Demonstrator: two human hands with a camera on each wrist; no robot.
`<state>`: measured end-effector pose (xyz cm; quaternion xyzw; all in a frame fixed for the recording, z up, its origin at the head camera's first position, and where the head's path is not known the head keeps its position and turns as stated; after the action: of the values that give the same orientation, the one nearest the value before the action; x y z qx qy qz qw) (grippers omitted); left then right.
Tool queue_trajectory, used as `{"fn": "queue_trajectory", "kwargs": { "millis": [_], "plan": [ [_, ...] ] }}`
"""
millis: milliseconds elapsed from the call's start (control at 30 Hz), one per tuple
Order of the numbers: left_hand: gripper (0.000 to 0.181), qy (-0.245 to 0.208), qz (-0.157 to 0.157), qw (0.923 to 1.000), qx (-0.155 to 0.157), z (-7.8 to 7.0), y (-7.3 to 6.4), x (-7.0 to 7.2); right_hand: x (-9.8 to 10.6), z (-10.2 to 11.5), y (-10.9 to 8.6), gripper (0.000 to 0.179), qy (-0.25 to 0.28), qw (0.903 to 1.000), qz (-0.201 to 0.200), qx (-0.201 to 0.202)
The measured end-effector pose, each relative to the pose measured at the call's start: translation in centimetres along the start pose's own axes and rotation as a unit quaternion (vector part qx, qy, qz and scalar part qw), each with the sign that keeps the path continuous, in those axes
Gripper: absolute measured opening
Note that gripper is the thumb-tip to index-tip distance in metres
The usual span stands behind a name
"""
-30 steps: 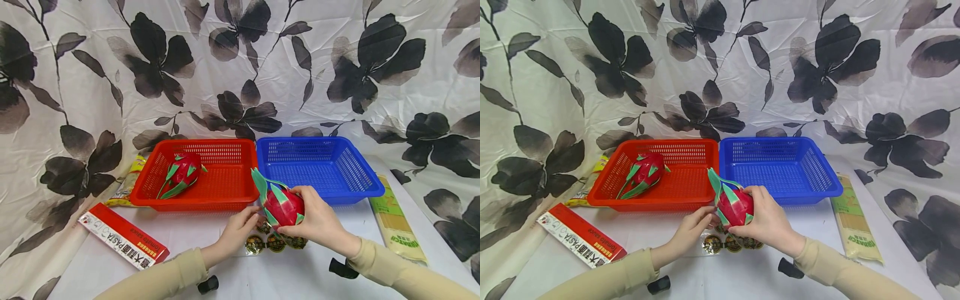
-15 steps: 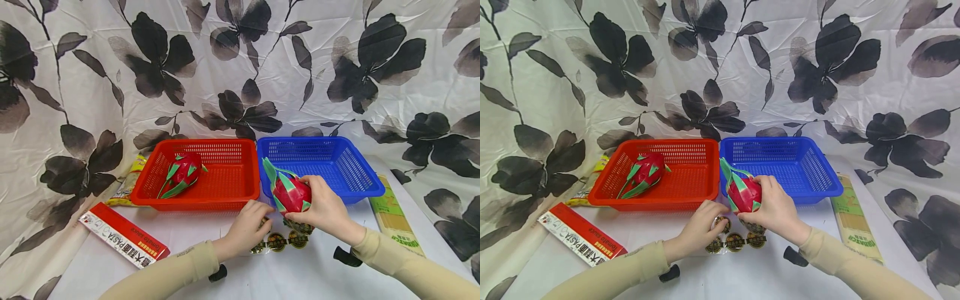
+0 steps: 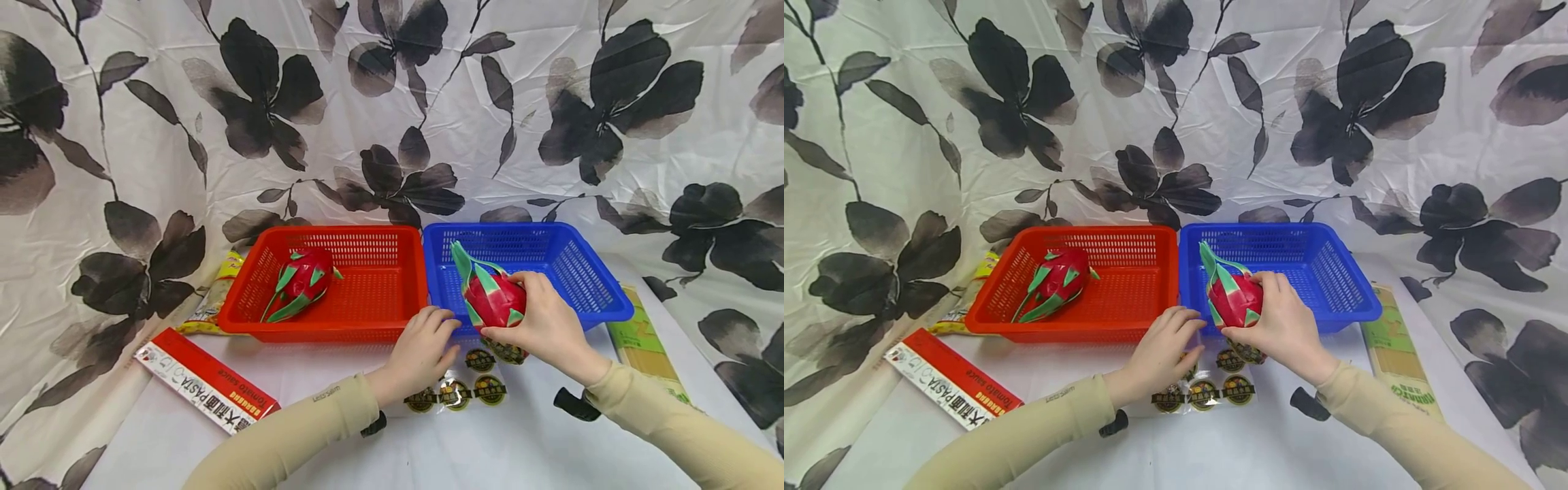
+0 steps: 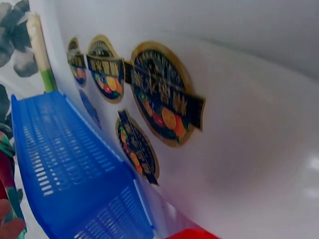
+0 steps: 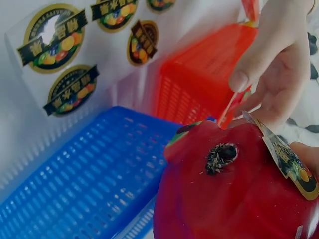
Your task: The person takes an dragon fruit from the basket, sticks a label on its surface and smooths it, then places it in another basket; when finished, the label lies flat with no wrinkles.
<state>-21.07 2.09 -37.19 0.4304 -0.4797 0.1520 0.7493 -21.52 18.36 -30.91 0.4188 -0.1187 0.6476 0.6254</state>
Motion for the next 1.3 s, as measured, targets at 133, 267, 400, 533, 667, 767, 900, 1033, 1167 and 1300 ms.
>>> {"fn": "queue_trajectory", "kwargs": {
  "millis": [133, 267, 400, 533, 667, 767, 900, 1033, 1167, 1300],
  "plan": [
    [0.032, 0.027, 0.007, 0.9996, -0.001, 0.0, 0.6, -0.5, 0.3, -0.3, 0.2, 0.081, 0.002, 1.0, -0.004, -0.005],
    [0.035, 0.047, 0.016, 0.9988, -0.005, -0.1, 1.1, -1.0, 0.4, -0.8, 0.3, 0.081, 0.005, 0.9999, -0.002, -0.015],
    [0.036, 0.064, 0.025, 0.9975, -0.013, -0.2, 1.4, -1.6, 0.6, -1.1, 0.4, 0.081, 0.002, 0.9998, -0.006, -0.021],
    [0.039, 0.087, 0.031, 0.9955, -0.019, -0.2, 1.8, -2.0, 0.8, -1.3, 0.4, 0.081, 0.0, 0.9997, -0.012, -0.021],
    [0.04, 0.107, 0.032, 0.9935, -0.023, -0.2, 2.4, -2.3, 1.0, -1.5, 0.5, 0.081, -0.001, 0.9996, -0.015, -0.023],
    [0.038, 0.113, 0.033, 0.9928, -0.022, -0.2, 2.8, -2.7, 1.0, -1.7, 0.6, 0.081, -0.001, 0.9996, -0.014, -0.026],
    [0.033, 0.108, 0.043, 0.993, -0.022, -0.3, 3.3, -3.2, 1.0, -1.8, 0.7, 0.082, -0.002, 0.9995, -0.014, -0.029],
    [0.024, 0.106, 0.055, 0.9925, -0.025, -0.4, 3.4, -3.5, 1.2, -2.0, 0.8, 0.082, -0.006, 0.9993, -0.021, -0.03],
    [0.02, 0.107, 0.058, 0.9922, -0.029, -0.3, 3.5, -3.6, 1.4, -2.2, 0.8, 0.082, -0.008, 0.9992, -0.024, -0.032],
    [0.019, 0.104, 0.05, 0.9928, -0.032, -0.3, 3.5, -3.6, 1.5, -2.3, 0.9, 0.082, -0.007, 0.9992, -0.026, -0.03]
  ]
}}
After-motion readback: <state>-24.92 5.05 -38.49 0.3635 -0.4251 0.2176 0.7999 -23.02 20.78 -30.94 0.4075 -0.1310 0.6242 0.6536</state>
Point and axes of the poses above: each hand's wrist, its own y-axis towards the middle knuckle, its own x-axis out of the back of the hand, z = x × y, the point moved 6 cm from there along y, towards the middle knuckle, and after that the axes turned 15 degrees about y, right-handed, at the moved point
